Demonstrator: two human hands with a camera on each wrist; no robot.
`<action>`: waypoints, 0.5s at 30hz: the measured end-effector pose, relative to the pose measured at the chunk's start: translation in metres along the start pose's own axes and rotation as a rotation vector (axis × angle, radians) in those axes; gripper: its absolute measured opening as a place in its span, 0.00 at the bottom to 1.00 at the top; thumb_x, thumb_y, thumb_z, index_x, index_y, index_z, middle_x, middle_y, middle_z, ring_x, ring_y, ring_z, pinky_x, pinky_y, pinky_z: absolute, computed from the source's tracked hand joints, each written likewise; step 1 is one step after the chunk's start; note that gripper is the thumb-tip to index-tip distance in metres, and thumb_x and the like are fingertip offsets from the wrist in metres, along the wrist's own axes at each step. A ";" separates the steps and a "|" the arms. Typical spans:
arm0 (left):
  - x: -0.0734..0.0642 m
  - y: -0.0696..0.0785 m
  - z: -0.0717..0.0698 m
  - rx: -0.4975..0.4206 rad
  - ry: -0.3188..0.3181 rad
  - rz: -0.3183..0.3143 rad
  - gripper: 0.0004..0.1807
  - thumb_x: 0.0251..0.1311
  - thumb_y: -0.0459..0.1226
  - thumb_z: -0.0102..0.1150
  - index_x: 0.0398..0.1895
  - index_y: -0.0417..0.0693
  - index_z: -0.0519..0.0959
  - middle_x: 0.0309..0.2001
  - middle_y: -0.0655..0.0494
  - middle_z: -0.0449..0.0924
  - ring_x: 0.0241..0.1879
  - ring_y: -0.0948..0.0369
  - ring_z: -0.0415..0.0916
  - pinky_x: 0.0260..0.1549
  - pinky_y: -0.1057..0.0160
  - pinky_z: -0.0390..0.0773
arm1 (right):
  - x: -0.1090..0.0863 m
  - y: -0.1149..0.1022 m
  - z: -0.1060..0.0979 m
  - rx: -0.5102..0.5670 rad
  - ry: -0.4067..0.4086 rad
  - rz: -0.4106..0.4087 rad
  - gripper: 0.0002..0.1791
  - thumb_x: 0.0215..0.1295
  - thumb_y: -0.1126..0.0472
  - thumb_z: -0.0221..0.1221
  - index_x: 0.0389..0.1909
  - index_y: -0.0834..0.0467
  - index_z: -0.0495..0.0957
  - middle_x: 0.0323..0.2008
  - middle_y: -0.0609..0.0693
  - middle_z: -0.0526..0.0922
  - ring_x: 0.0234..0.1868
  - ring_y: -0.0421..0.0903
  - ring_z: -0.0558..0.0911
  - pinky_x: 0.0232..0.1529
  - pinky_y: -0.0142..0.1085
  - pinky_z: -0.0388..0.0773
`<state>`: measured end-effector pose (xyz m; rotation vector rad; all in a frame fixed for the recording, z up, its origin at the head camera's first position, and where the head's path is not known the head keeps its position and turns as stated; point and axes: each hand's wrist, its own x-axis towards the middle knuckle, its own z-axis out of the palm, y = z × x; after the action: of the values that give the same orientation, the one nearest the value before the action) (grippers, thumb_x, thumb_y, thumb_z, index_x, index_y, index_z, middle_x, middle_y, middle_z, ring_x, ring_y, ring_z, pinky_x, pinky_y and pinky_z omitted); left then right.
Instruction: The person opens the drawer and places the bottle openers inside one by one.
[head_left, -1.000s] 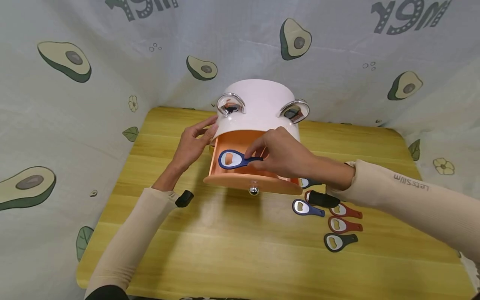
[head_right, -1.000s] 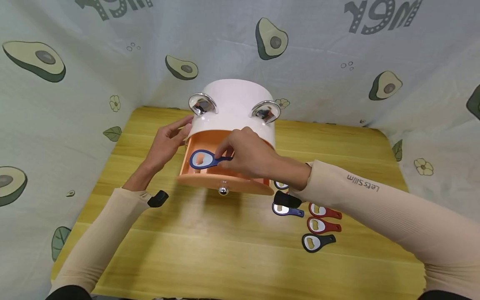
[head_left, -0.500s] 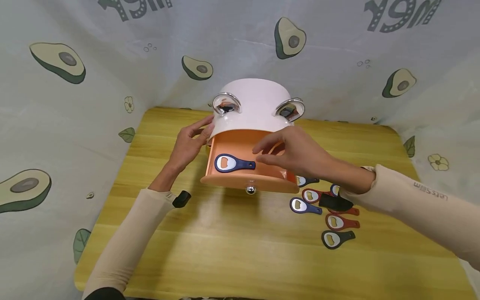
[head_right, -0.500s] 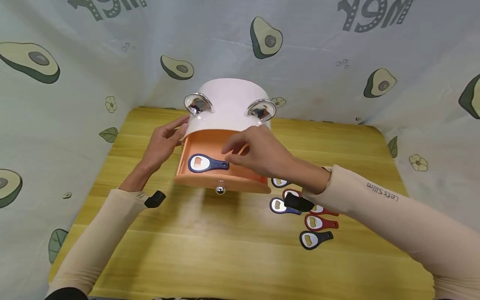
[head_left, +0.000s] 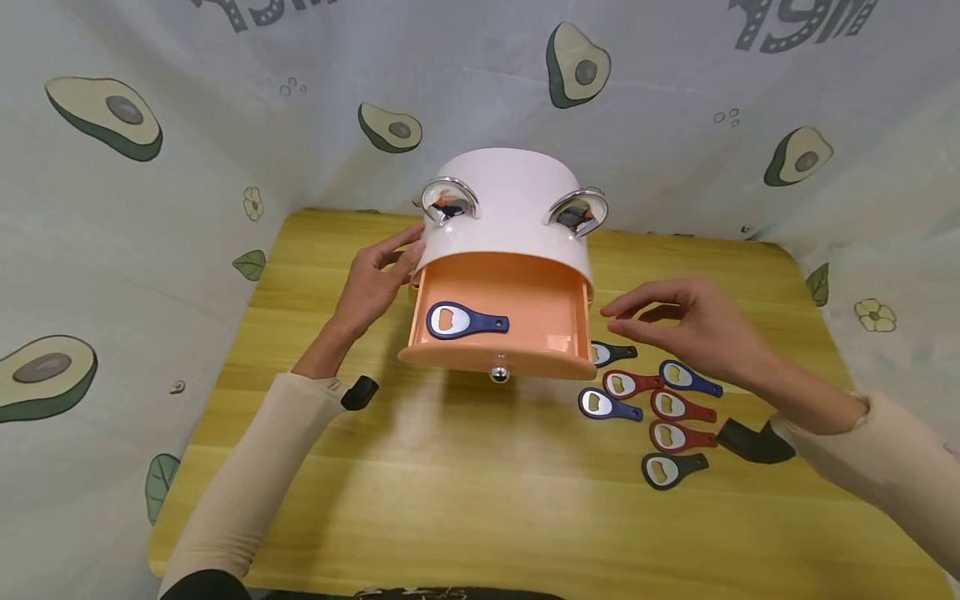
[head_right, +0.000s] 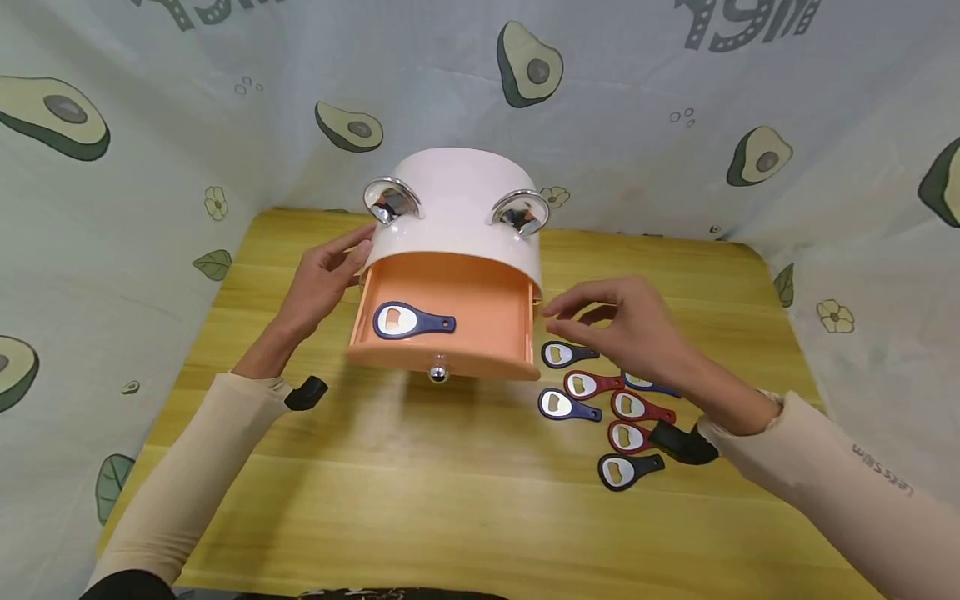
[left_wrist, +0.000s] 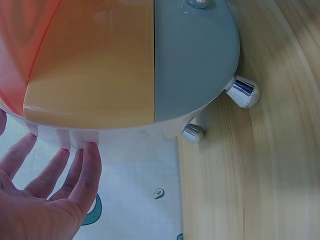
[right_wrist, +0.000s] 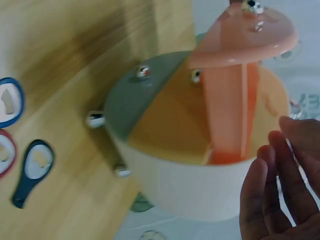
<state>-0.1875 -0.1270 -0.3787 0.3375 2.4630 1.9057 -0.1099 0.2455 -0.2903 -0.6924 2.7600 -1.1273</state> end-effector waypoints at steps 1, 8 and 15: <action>0.000 0.000 0.000 0.002 -0.001 0.001 0.24 0.74 0.48 0.52 0.71 0.57 0.72 0.69 0.54 0.73 0.63 0.53 0.75 0.54 0.56 0.82 | -0.005 0.005 -0.001 0.011 0.006 0.019 0.09 0.64 0.67 0.66 0.42 0.53 0.88 0.40 0.41 0.89 0.39 0.33 0.83 0.41 0.21 0.81; 0.000 0.002 0.000 -0.003 -0.007 0.000 0.24 0.74 0.47 0.52 0.71 0.58 0.72 0.69 0.55 0.72 0.62 0.54 0.75 0.53 0.58 0.83 | -0.041 0.046 -0.004 0.050 -0.014 0.058 0.09 0.63 0.70 0.65 0.43 0.57 0.87 0.40 0.38 0.88 0.39 0.34 0.83 0.40 0.21 0.82; 0.000 0.002 0.000 0.001 -0.008 -0.003 0.23 0.75 0.45 0.51 0.71 0.57 0.71 0.71 0.55 0.71 0.63 0.53 0.74 0.54 0.56 0.82 | -0.068 0.092 -0.004 0.092 -0.122 0.035 0.12 0.62 0.73 0.65 0.41 0.55 0.86 0.41 0.41 0.87 0.40 0.36 0.83 0.40 0.21 0.80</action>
<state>-0.1870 -0.1265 -0.3768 0.3407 2.4579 1.8988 -0.0842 0.3355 -0.3561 -0.6759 2.5913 -1.1565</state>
